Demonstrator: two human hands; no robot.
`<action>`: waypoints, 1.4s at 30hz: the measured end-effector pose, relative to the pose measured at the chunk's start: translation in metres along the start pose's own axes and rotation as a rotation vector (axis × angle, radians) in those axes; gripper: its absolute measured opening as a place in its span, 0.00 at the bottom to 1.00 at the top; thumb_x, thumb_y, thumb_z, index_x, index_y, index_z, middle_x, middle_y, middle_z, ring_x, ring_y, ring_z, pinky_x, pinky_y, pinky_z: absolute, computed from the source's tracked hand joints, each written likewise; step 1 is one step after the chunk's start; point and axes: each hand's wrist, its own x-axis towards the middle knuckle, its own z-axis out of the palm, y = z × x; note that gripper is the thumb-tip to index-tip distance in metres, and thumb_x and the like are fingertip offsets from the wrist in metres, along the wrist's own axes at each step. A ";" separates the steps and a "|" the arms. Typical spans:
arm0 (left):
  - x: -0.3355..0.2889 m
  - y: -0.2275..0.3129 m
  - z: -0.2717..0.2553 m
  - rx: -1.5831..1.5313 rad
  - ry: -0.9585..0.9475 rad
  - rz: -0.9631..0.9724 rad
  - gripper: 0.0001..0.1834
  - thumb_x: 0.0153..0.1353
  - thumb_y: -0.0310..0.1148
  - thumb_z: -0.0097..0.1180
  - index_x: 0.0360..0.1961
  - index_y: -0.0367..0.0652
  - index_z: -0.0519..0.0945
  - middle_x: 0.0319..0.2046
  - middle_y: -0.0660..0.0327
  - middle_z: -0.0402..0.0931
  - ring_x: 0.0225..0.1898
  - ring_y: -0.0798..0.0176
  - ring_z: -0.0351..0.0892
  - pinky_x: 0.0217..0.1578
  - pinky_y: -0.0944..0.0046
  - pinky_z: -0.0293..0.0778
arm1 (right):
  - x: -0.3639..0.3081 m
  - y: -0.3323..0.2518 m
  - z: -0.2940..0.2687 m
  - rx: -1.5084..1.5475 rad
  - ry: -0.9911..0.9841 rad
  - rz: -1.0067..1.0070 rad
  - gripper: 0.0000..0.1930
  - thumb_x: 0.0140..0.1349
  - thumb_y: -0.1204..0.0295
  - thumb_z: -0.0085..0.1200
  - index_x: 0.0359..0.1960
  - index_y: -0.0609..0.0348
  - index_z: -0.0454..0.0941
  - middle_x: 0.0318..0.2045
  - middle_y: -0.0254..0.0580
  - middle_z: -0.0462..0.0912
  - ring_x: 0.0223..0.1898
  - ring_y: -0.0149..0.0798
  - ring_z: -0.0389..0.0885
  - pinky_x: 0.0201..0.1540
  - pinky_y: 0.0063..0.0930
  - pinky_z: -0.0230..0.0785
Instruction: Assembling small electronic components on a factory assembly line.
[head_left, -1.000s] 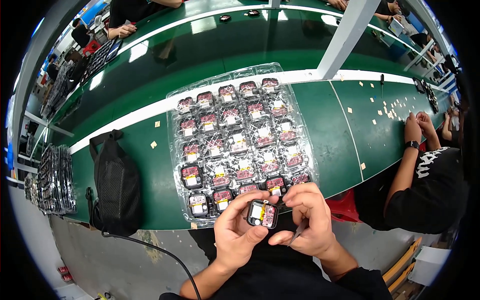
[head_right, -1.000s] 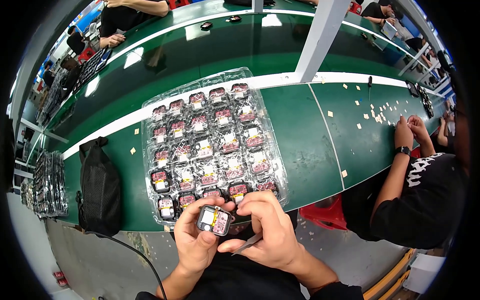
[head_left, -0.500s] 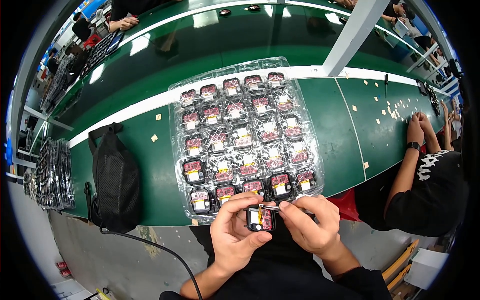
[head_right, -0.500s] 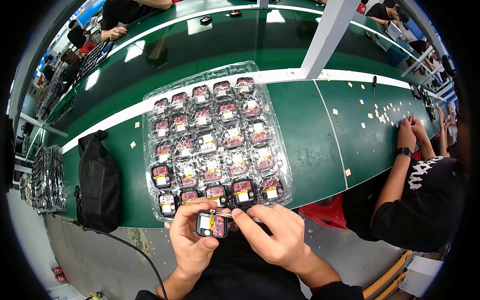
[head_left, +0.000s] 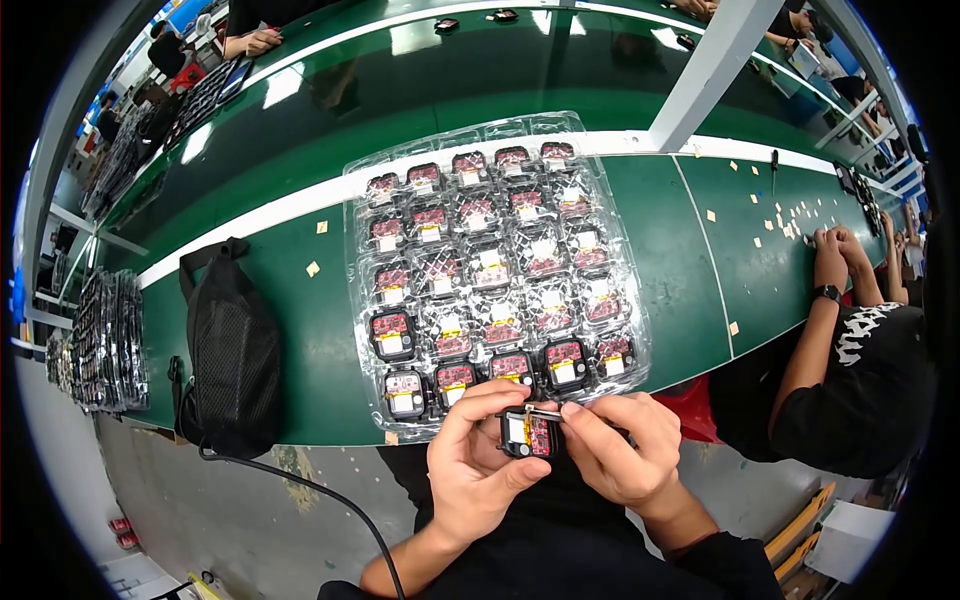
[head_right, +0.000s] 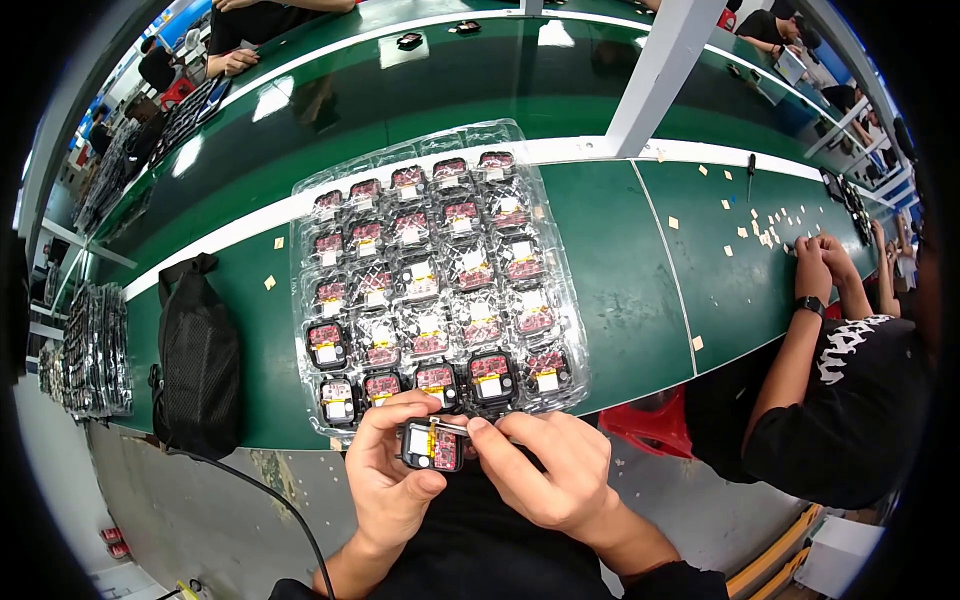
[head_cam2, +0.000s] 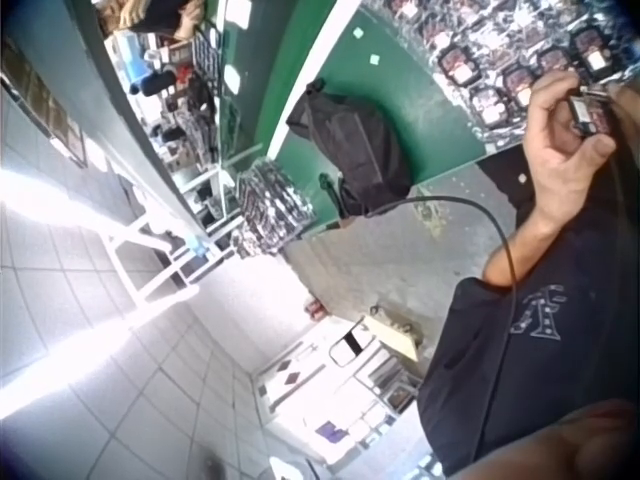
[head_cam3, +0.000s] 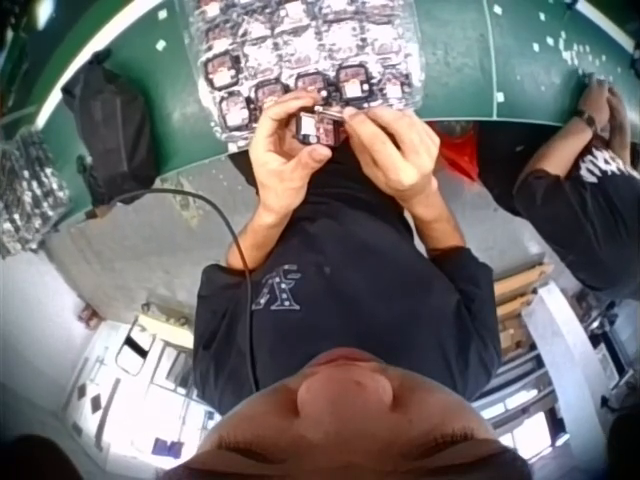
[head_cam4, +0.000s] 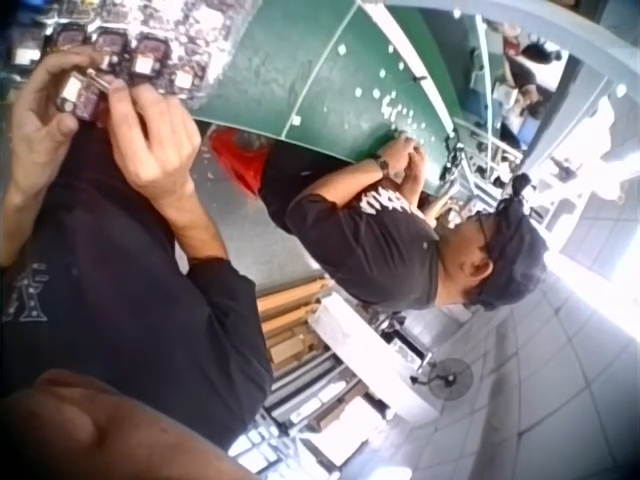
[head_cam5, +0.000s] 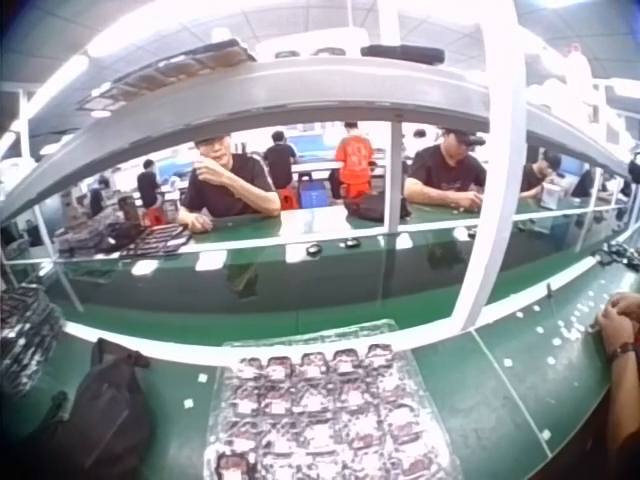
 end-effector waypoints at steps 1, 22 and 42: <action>0.000 0.000 -0.001 0.001 0.000 0.002 0.35 0.54 0.28 0.78 0.59 0.32 0.73 0.60 0.48 0.69 0.59 0.55 0.78 0.63 0.57 0.74 | -0.001 0.001 0.001 -0.012 0.023 -0.022 0.17 0.48 0.79 0.69 0.42 0.61 0.88 0.32 0.35 0.81 0.22 0.32 0.74 0.22 0.26 0.65; -0.003 -0.001 -0.005 0.105 0.000 0.040 0.34 0.54 0.25 0.78 0.60 0.32 0.74 0.61 0.50 0.69 0.61 0.59 0.74 0.63 0.58 0.73 | -0.002 -0.001 0.007 0.207 -0.001 0.149 0.16 0.47 0.81 0.71 0.40 0.61 0.88 0.31 0.37 0.82 0.24 0.36 0.80 0.24 0.27 0.72; -0.005 -0.002 -0.001 0.120 -0.017 0.084 0.33 0.56 0.19 0.74 0.62 0.26 0.71 0.63 0.50 0.65 0.60 0.56 0.77 0.59 0.59 0.79 | -0.003 -0.003 0.007 0.182 -0.025 0.163 0.15 0.47 0.82 0.71 0.40 0.62 0.87 0.31 0.38 0.82 0.24 0.36 0.81 0.24 0.29 0.73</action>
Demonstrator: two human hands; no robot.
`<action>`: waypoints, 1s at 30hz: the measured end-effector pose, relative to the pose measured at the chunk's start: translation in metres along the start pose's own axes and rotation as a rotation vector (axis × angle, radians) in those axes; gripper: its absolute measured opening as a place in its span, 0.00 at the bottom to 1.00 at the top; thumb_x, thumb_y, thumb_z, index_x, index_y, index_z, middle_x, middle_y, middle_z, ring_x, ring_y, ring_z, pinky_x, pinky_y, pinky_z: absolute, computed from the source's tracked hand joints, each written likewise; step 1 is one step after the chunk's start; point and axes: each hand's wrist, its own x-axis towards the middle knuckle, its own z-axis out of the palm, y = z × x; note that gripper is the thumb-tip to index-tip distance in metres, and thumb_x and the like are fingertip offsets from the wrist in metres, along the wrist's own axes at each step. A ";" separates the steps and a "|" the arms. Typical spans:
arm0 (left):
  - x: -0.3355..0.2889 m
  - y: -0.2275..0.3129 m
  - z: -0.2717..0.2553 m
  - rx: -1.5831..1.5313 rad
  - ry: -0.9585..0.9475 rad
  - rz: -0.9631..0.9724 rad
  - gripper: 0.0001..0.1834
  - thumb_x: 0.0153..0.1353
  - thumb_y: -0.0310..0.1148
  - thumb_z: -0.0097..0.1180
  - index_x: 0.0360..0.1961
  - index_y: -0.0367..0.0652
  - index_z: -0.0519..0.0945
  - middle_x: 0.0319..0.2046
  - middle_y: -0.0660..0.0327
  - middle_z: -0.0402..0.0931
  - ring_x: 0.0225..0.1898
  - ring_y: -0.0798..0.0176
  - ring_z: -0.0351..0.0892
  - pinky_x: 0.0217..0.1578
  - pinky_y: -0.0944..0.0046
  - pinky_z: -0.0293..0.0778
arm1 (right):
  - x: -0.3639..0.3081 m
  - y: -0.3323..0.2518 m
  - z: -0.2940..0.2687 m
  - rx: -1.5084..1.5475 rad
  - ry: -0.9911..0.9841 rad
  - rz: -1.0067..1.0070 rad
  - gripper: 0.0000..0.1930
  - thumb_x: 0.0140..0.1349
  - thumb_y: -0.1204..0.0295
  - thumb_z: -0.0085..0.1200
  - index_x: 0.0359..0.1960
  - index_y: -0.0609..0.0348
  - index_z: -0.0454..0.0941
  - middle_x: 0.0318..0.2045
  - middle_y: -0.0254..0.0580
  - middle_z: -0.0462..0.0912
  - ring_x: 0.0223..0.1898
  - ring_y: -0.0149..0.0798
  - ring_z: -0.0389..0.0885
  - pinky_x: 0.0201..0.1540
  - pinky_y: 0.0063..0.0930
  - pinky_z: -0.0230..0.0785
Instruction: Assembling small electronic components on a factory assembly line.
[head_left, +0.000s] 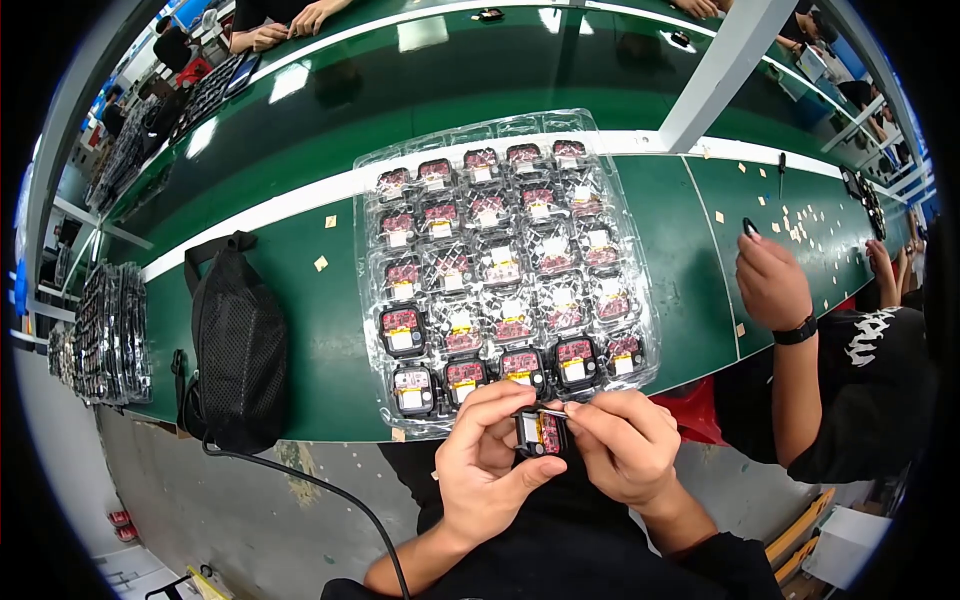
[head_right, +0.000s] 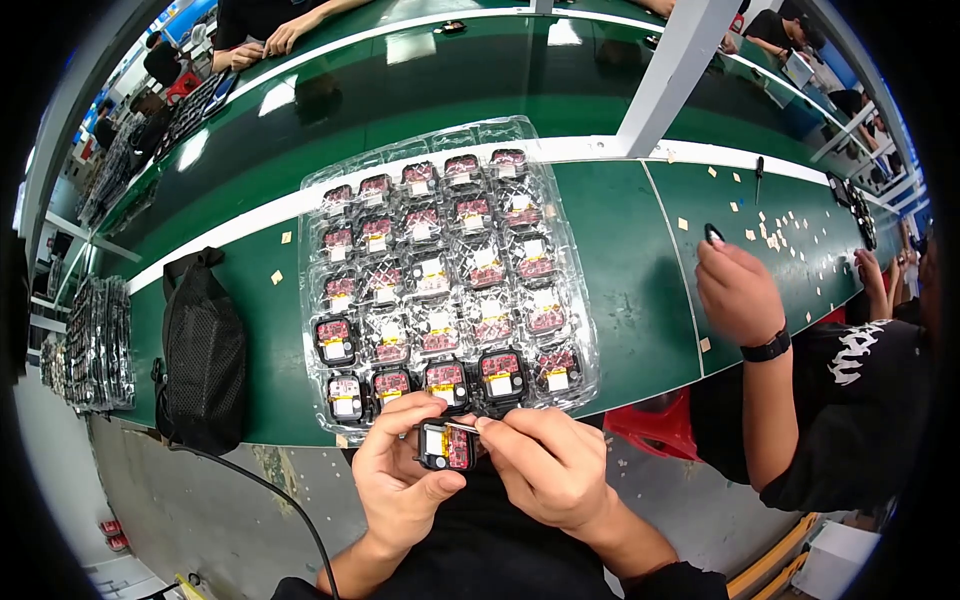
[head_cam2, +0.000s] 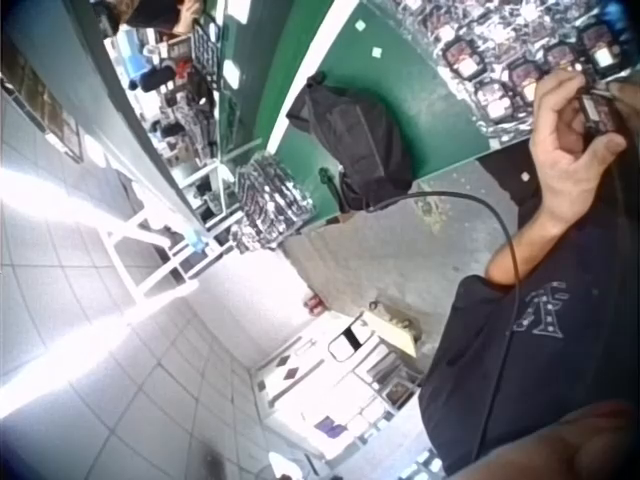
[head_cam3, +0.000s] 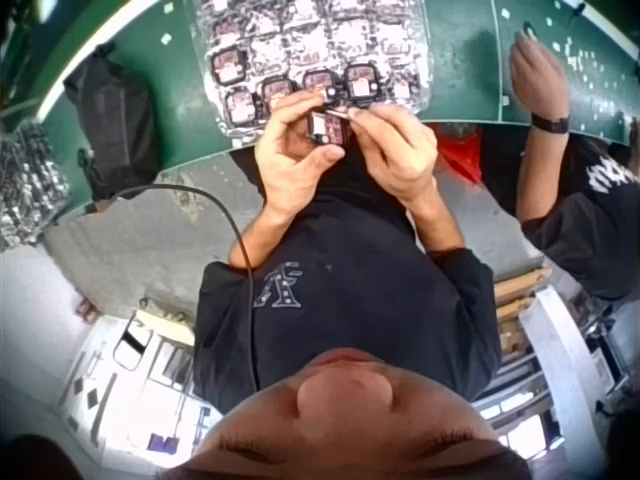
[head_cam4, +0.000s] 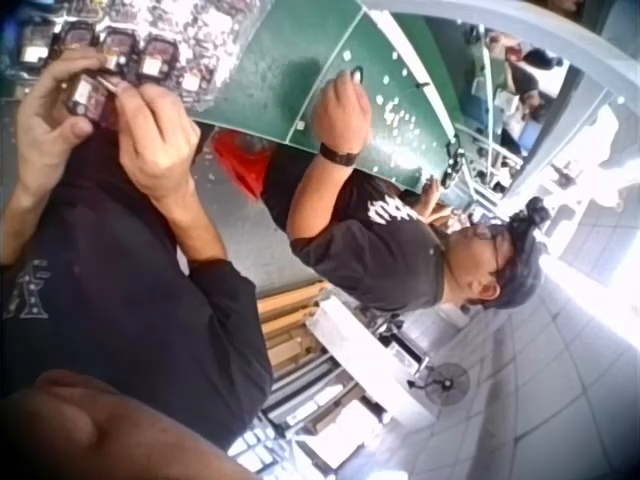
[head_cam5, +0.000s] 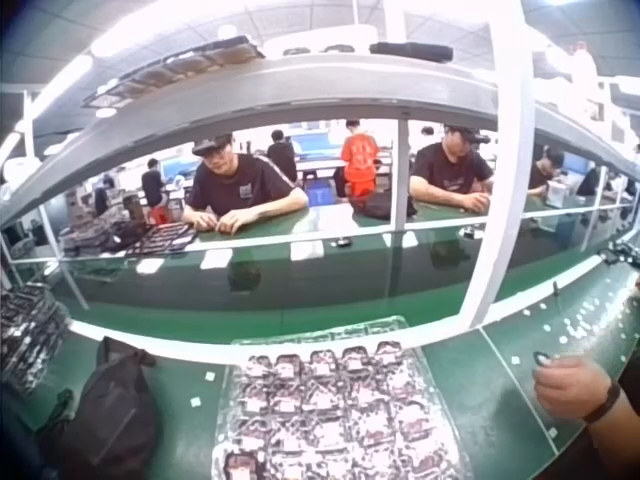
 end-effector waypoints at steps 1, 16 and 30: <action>0.000 0.001 0.000 0.000 -0.001 0.000 0.33 0.56 0.19 0.74 0.62 0.26 0.71 0.63 0.50 0.65 0.60 0.56 0.77 0.59 0.59 0.79 | -0.001 0.000 0.001 -0.004 0.005 -0.012 0.15 0.47 0.82 0.71 0.40 0.62 0.87 0.31 0.38 0.82 0.23 0.36 0.80 0.23 0.28 0.72; -0.002 0.004 0.004 -0.094 -0.013 0.013 0.30 0.53 0.20 0.76 0.56 0.30 0.75 0.57 0.47 0.72 0.60 0.50 0.79 0.59 0.55 0.80 | 0.000 -0.011 -0.009 0.188 -0.044 0.259 0.11 0.58 0.80 0.67 0.43 0.66 0.84 0.34 0.43 0.83 0.26 0.36 0.81 0.27 0.25 0.73; 0.016 0.004 0.003 0.903 -0.185 0.479 0.31 0.44 0.37 0.83 0.49 0.41 0.81 0.51 0.51 0.82 0.59 0.39 0.80 0.60 0.42 0.75 | -0.005 0.000 -0.027 0.874 0.117 0.687 0.14 0.66 0.86 0.60 0.52 0.67 0.75 0.43 0.38 0.82 0.41 0.25 0.80 0.44 0.21 0.74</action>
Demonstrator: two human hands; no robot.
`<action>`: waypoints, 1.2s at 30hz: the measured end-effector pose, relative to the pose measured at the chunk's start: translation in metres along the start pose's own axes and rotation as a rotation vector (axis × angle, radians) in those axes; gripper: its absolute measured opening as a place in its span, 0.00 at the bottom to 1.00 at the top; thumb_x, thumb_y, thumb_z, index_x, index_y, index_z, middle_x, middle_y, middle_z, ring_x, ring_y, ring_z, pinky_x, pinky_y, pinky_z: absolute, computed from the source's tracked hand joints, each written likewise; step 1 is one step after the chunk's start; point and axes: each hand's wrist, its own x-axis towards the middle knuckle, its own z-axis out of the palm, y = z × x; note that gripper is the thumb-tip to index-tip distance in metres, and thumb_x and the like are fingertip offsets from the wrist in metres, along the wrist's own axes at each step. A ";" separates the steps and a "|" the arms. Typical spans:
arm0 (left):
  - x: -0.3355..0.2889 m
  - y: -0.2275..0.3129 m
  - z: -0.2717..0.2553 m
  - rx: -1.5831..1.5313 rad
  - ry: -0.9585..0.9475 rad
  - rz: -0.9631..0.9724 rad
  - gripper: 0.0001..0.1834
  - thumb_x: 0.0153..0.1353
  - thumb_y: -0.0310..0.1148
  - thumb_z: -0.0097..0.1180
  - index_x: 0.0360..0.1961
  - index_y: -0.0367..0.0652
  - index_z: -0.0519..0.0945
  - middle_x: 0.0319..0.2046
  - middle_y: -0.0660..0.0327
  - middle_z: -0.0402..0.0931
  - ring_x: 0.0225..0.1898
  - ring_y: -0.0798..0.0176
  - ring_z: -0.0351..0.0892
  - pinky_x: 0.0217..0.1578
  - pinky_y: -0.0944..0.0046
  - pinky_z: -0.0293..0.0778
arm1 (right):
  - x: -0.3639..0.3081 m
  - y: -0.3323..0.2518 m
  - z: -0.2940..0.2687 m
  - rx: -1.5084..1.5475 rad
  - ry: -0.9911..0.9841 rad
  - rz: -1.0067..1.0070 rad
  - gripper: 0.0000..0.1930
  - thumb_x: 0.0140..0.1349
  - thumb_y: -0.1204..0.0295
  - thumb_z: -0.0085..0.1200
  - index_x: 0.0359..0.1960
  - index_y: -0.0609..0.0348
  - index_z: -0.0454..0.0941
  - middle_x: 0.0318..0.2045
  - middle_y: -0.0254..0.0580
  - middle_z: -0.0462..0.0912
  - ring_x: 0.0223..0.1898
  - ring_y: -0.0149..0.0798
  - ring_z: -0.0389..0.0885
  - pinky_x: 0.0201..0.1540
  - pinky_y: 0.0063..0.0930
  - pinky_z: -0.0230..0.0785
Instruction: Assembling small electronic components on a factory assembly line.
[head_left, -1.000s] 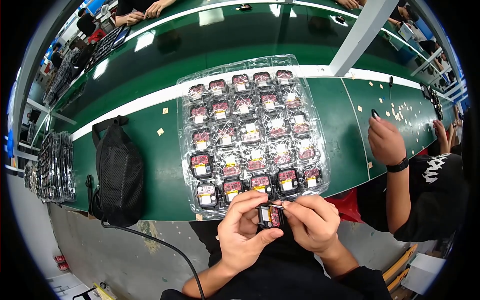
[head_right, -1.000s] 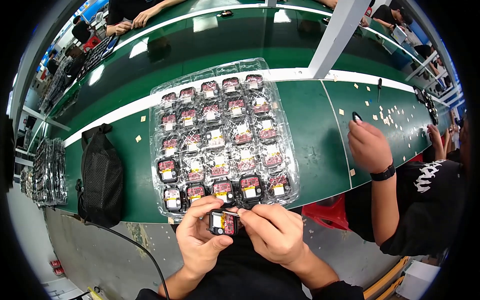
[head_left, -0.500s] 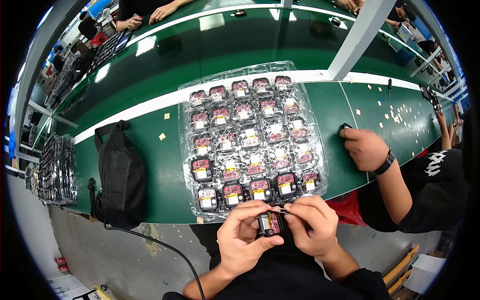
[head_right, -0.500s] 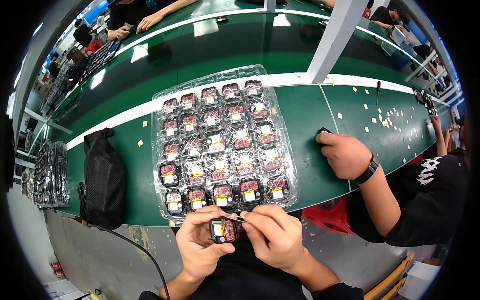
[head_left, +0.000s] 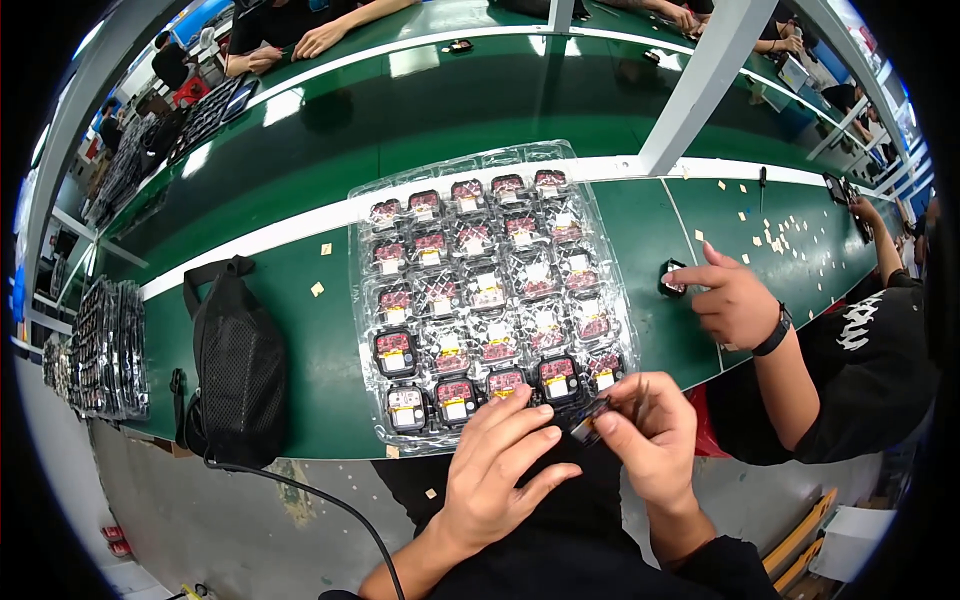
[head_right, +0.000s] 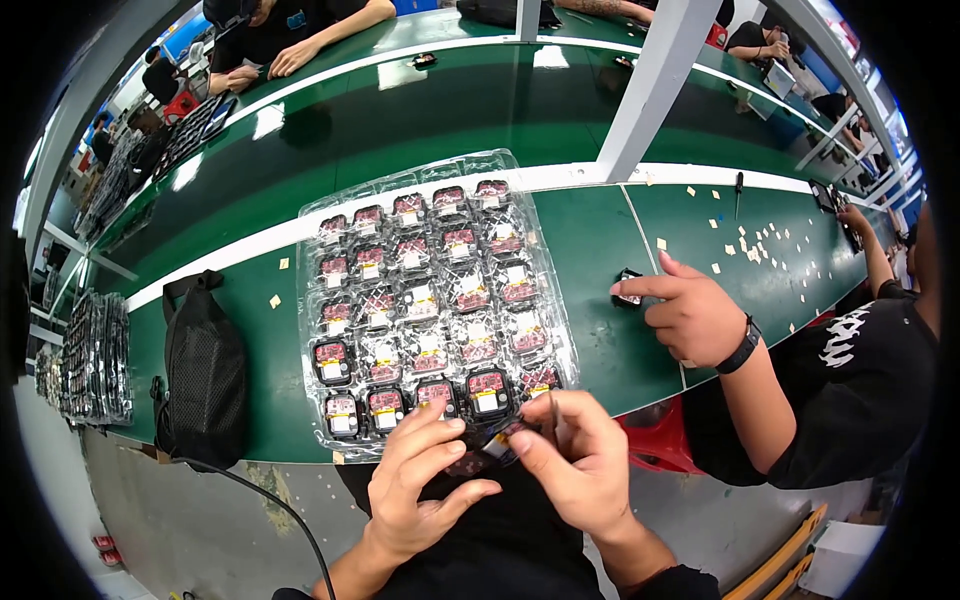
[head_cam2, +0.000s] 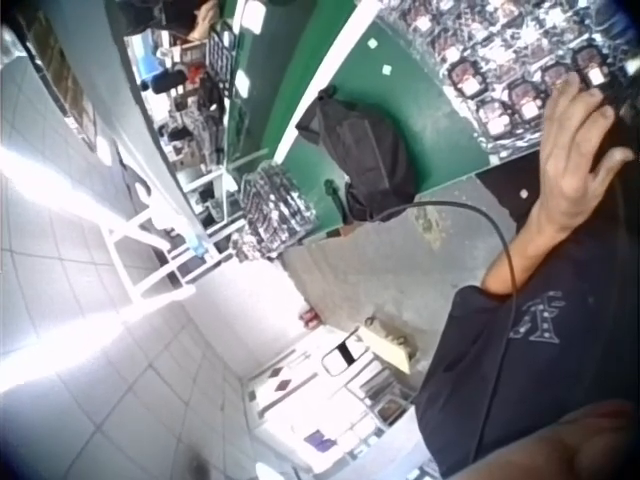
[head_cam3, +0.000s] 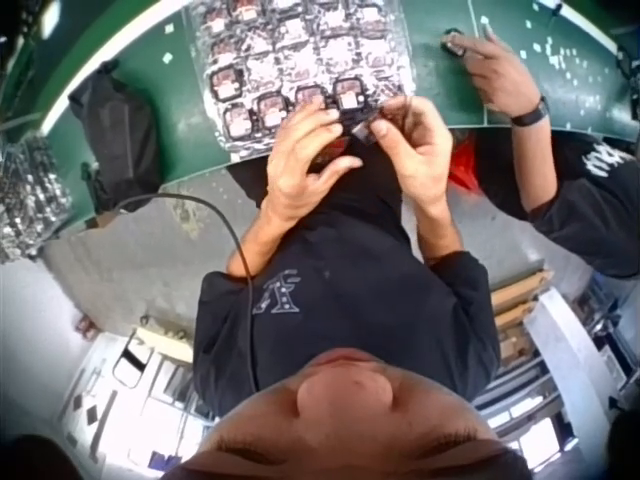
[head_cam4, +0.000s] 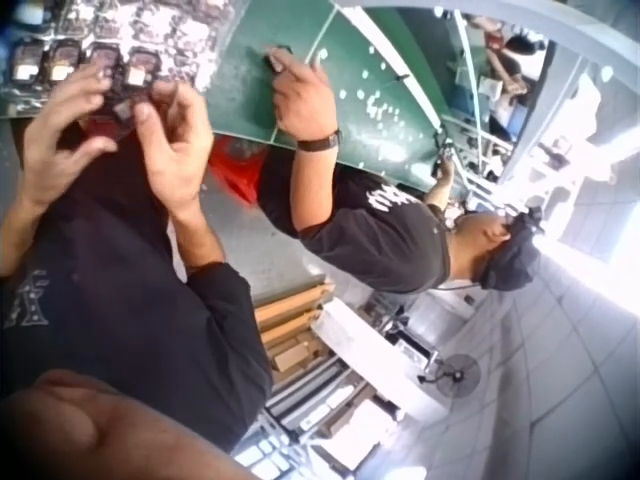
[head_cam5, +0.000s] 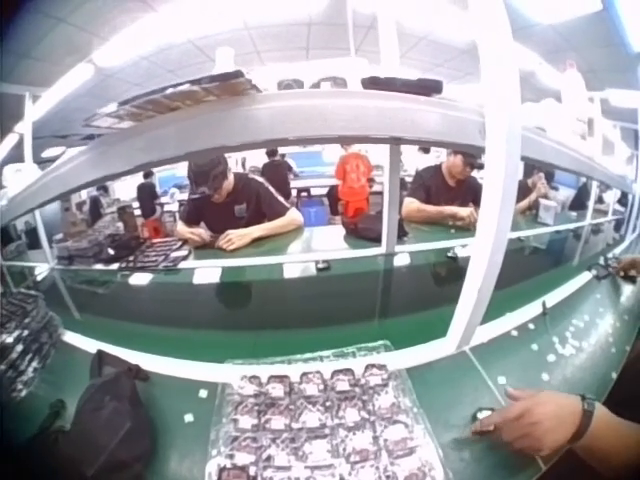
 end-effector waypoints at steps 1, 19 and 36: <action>0.001 0.000 -0.003 0.002 0.005 0.002 0.31 0.44 0.37 0.83 0.49 0.41 0.81 0.51 0.51 0.82 0.59 0.39 0.80 0.60 0.42 0.75 | 0.007 -0.001 -0.007 -0.203 0.060 -0.095 0.11 0.65 0.87 0.60 0.48 0.68 0.79 0.39 0.38 0.83 0.34 0.24 0.80 0.38 0.20 0.74; 0.001 -0.006 -0.005 0.419 -0.205 -0.158 0.23 0.60 0.39 0.70 0.56 0.46 0.83 0.59 0.56 0.76 0.66 0.47 0.74 0.64 0.44 0.69 | 0.037 0.015 -0.013 -1.118 0.060 -0.551 0.13 0.52 0.79 0.72 0.40 0.61 0.84 0.44 0.44 0.81 0.27 0.40 0.86 0.29 0.32 0.77; -0.005 -0.010 -0.001 0.390 -0.152 -0.139 0.23 0.62 0.35 0.66 0.58 0.43 0.80 0.59 0.54 0.75 0.68 0.49 0.72 0.65 0.47 0.68 | 0.002 0.020 -0.015 -1.451 -0.178 -0.355 0.46 0.56 0.55 0.70 0.71 0.69 0.64 0.72 0.61 0.67 0.60 0.62 0.81 0.48 0.43 0.81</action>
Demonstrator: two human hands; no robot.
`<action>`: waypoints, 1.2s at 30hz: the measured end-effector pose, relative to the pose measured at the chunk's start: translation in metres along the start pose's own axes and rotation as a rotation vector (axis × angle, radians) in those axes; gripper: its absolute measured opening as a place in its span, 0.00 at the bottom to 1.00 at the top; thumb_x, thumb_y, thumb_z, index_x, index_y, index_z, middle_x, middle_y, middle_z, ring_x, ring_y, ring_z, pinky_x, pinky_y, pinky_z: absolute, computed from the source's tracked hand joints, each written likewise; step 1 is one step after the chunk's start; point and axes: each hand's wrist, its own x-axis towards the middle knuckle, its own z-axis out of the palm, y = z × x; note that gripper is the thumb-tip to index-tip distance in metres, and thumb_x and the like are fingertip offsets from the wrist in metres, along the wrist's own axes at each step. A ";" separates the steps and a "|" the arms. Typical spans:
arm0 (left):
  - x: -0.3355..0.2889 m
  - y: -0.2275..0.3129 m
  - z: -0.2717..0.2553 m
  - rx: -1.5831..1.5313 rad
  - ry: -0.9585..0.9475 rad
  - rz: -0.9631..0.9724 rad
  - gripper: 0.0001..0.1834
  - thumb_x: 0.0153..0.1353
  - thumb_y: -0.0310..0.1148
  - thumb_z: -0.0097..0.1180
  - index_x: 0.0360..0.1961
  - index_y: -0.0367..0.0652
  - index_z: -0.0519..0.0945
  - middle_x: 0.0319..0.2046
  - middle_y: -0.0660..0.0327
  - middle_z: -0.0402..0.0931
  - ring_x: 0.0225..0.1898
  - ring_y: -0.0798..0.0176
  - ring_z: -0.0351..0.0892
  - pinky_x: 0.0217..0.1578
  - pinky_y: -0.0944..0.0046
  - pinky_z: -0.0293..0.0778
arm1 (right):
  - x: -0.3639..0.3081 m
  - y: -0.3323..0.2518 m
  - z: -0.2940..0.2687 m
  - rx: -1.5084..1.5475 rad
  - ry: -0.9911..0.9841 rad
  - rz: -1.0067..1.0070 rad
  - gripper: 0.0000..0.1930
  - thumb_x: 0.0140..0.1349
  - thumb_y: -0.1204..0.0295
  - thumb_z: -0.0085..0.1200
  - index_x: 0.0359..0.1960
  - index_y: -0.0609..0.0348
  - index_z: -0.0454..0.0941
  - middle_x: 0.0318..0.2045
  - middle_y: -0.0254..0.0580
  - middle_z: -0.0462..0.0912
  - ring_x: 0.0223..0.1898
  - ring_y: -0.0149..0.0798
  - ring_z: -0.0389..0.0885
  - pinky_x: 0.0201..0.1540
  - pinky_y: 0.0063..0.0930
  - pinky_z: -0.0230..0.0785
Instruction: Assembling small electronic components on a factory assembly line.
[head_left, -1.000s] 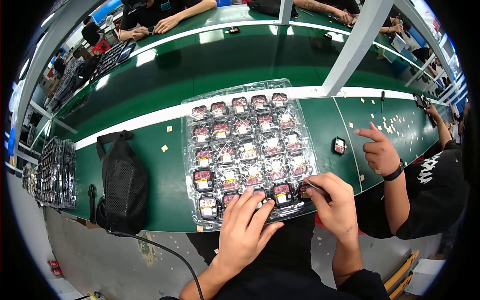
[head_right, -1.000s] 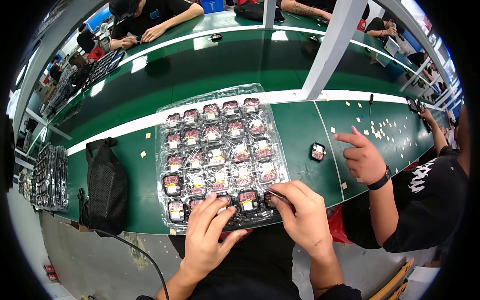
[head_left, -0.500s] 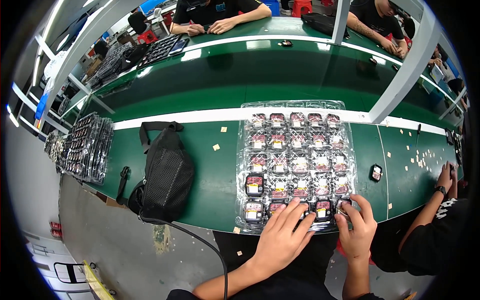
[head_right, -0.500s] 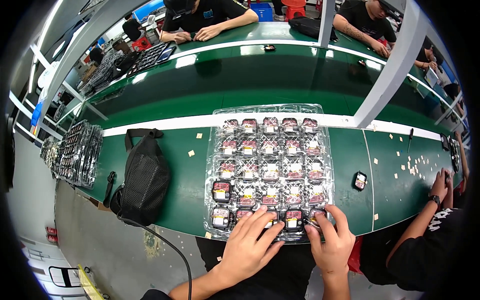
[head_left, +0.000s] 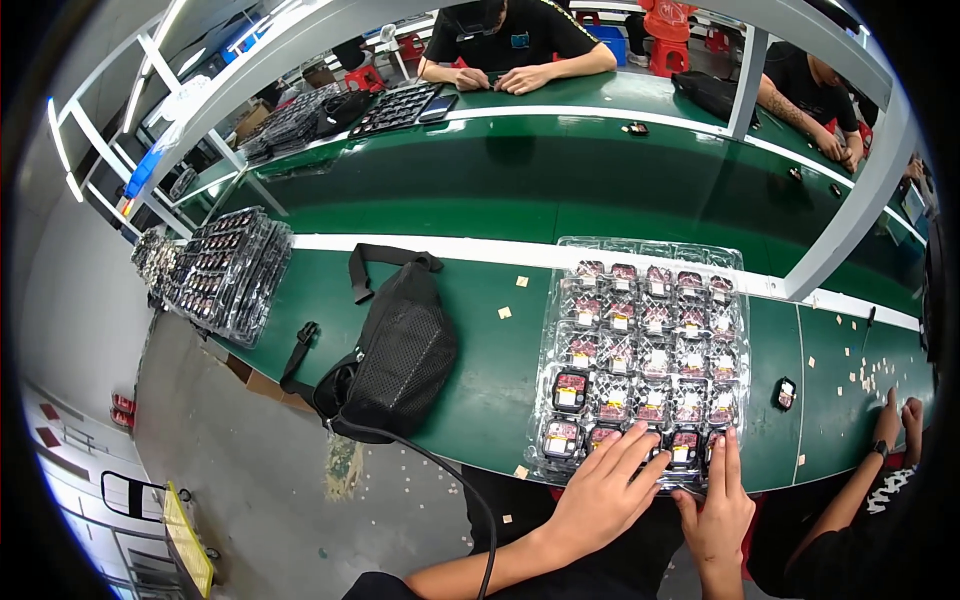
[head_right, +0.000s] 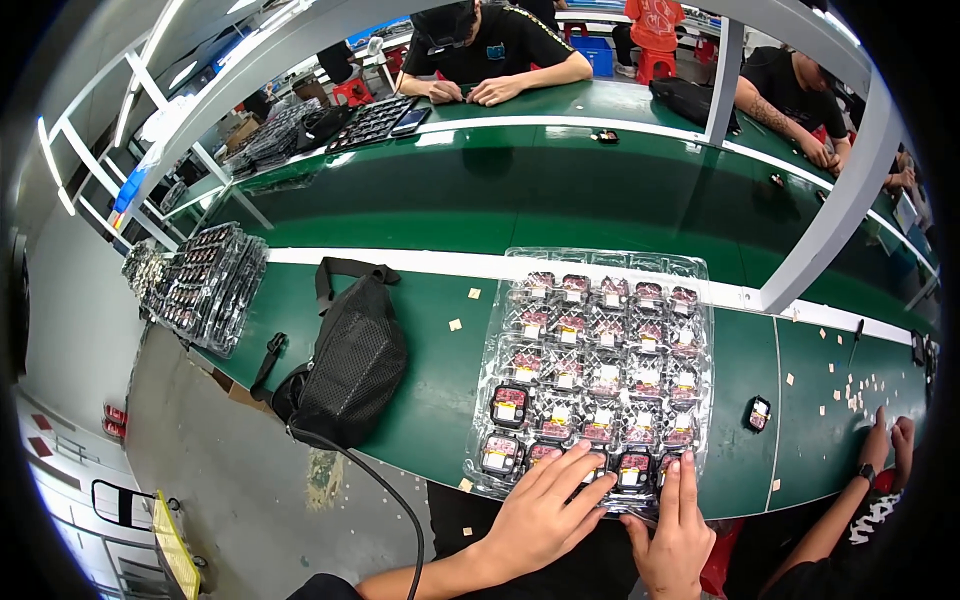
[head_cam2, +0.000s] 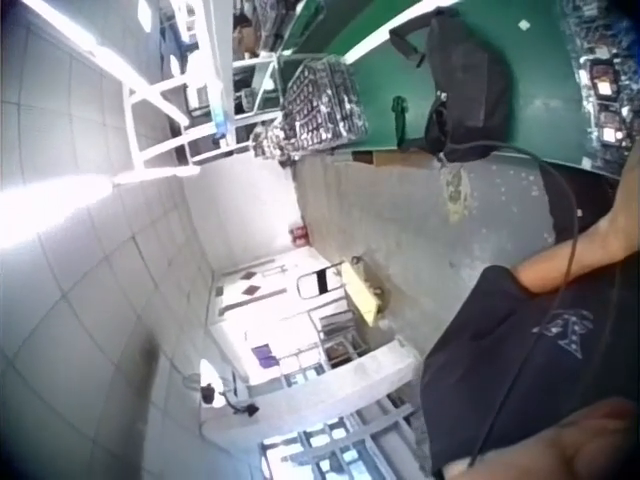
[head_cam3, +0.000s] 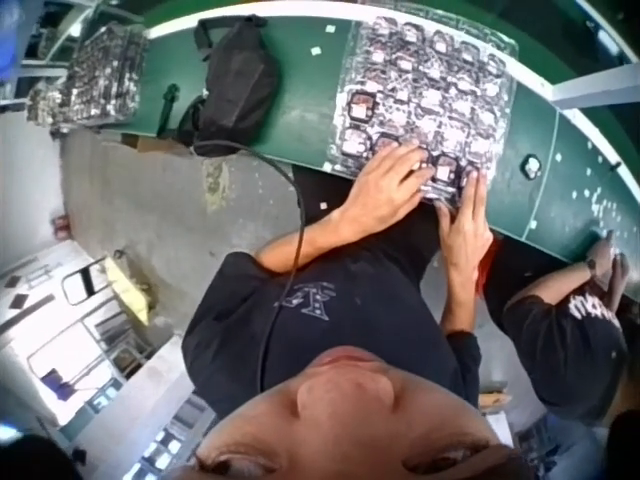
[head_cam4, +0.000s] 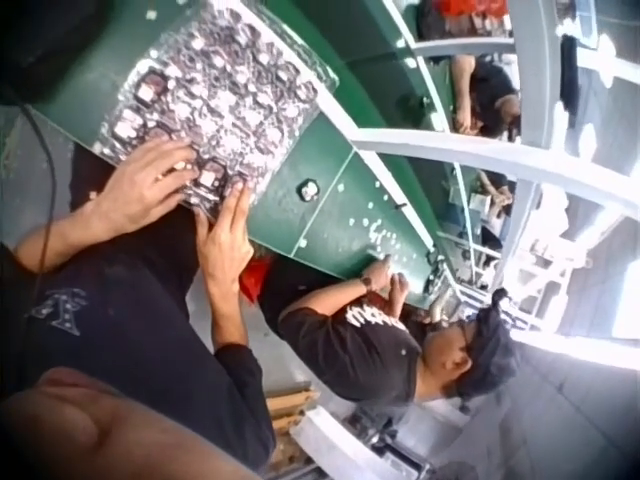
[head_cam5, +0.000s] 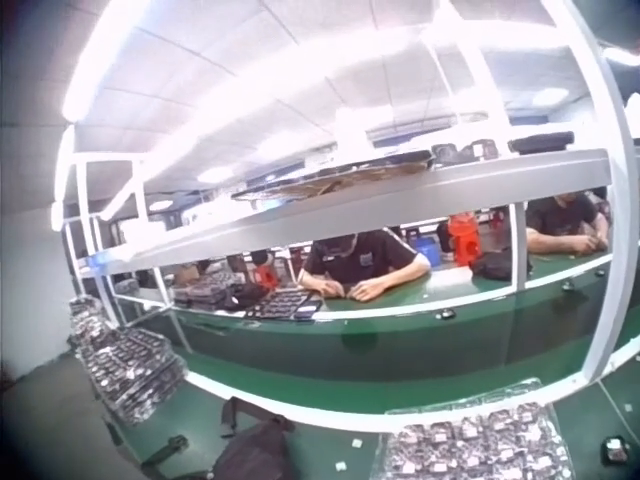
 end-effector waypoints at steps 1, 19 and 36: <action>0.000 0.000 0.000 -0.001 0.006 0.005 0.23 0.62 0.35 0.66 0.58 0.43 0.80 0.59 0.54 0.75 0.68 0.48 0.72 0.65 0.47 0.69 | 0.000 -0.001 0.000 0.002 0.005 -0.007 0.46 0.56 0.55 0.70 0.71 0.69 0.64 0.72 0.61 0.67 0.60 0.62 0.81 0.48 0.43 0.81; 0.000 0.002 -0.001 0.122 0.104 0.045 0.21 0.56 0.37 0.72 0.51 0.45 0.84 0.56 0.55 0.78 0.63 0.47 0.76 0.63 0.45 0.70 | -0.001 0.018 0.009 -0.119 0.233 -0.246 0.31 0.53 0.60 0.71 0.60 0.54 0.80 0.68 0.42 0.76 0.26 0.34 0.81 0.25 0.27 0.76; 0.003 0.006 0.004 0.141 0.062 0.048 0.23 0.53 0.36 0.73 0.51 0.46 0.84 0.56 0.55 0.79 0.63 0.46 0.77 0.61 0.46 0.71 | 0.005 0.034 -0.020 -0.153 -0.023 -0.275 0.36 0.55 0.61 0.70 0.68 0.48 0.74 0.70 0.34 0.74 0.24 0.35 0.82 0.24 0.27 0.77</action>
